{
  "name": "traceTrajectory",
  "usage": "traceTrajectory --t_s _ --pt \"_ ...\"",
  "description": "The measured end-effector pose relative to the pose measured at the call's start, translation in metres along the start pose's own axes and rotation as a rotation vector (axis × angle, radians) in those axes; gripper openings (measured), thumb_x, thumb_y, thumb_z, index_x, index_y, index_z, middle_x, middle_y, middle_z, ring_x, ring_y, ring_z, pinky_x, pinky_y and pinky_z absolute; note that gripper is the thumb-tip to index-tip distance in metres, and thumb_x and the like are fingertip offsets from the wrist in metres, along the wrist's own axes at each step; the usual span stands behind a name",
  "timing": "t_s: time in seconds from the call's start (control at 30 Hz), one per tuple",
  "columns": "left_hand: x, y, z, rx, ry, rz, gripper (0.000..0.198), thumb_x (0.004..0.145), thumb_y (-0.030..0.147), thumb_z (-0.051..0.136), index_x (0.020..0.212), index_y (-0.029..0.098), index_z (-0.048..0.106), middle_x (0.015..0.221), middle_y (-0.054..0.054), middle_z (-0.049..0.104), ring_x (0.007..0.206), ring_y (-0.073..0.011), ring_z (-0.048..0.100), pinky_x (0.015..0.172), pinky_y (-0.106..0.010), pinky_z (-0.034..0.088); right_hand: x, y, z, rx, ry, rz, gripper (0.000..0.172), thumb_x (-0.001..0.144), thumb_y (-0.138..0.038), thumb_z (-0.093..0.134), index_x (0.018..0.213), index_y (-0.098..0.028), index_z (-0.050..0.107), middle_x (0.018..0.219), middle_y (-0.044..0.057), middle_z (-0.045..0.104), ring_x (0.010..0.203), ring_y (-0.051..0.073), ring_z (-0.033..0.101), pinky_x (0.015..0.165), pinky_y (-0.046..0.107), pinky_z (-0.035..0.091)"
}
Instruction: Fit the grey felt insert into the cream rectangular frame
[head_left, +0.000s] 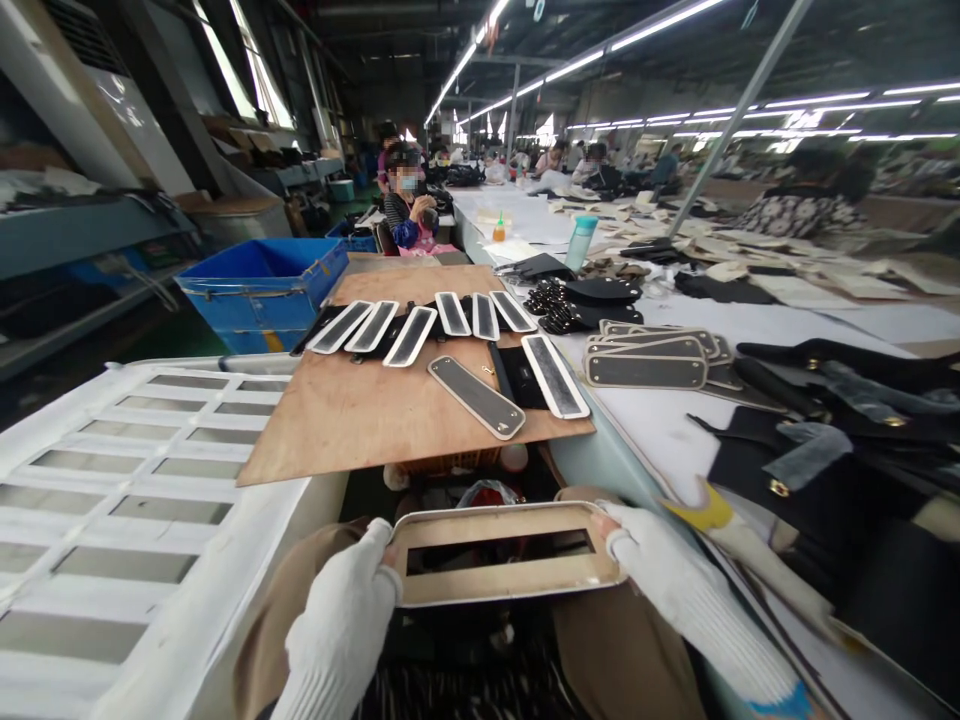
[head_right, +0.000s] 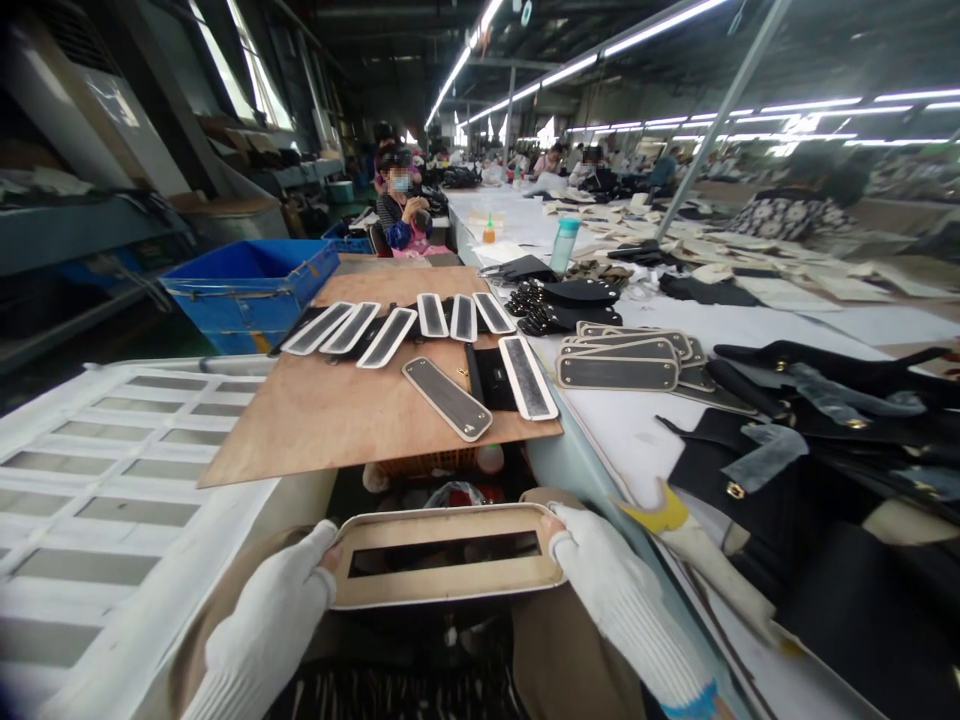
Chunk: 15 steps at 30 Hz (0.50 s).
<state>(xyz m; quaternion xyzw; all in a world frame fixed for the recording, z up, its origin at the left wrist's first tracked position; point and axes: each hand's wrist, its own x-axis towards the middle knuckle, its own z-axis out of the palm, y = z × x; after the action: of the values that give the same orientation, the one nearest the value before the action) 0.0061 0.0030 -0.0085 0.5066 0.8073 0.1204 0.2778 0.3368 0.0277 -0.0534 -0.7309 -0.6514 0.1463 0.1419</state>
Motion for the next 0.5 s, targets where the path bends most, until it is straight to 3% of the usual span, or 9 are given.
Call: traceTrajectory --t_s 0.17,0.4,0.5 --pt "0.009 0.002 -0.003 0.029 0.002 -0.014 0.031 0.092 0.042 0.062 0.107 0.015 0.064 0.106 -0.006 0.068 0.093 -0.0199 0.066 0.082 -0.039 0.057 0.006 0.012 0.003 -0.003 -0.152 0.015 0.041 0.090 -0.050 0.041 0.106 -0.030 0.073 0.059 0.002 0.064 0.055 0.022 0.063 0.051 0.031 0.046" --pt "0.004 0.009 -0.001 0.091 0.005 -0.004 0.034 0.092 0.040 0.062 0.117 0.016 0.061 0.114 -0.008 0.064 0.098 -0.0213 0.064 0.084 -0.041 0.057 0.008 0.022 0.005 -0.101 0.036 -0.107 0.037 0.087 -0.053 0.049 0.098 -0.028 0.073 0.080 0.005 0.072 0.073 0.023 0.066 0.065 0.030 0.051" --pt "0.004 0.007 0.000 0.104 -0.019 0.007 0.034 0.093 0.041 0.061 0.117 0.016 0.060 0.114 -0.008 0.064 0.097 -0.0212 0.064 0.084 -0.041 0.057 0.006 0.020 0.002 -0.127 0.048 -0.111 0.037 0.088 -0.054 0.048 0.096 -0.028 0.073 0.081 0.005 0.072 0.072 0.022 0.066 0.067 0.030 0.051"
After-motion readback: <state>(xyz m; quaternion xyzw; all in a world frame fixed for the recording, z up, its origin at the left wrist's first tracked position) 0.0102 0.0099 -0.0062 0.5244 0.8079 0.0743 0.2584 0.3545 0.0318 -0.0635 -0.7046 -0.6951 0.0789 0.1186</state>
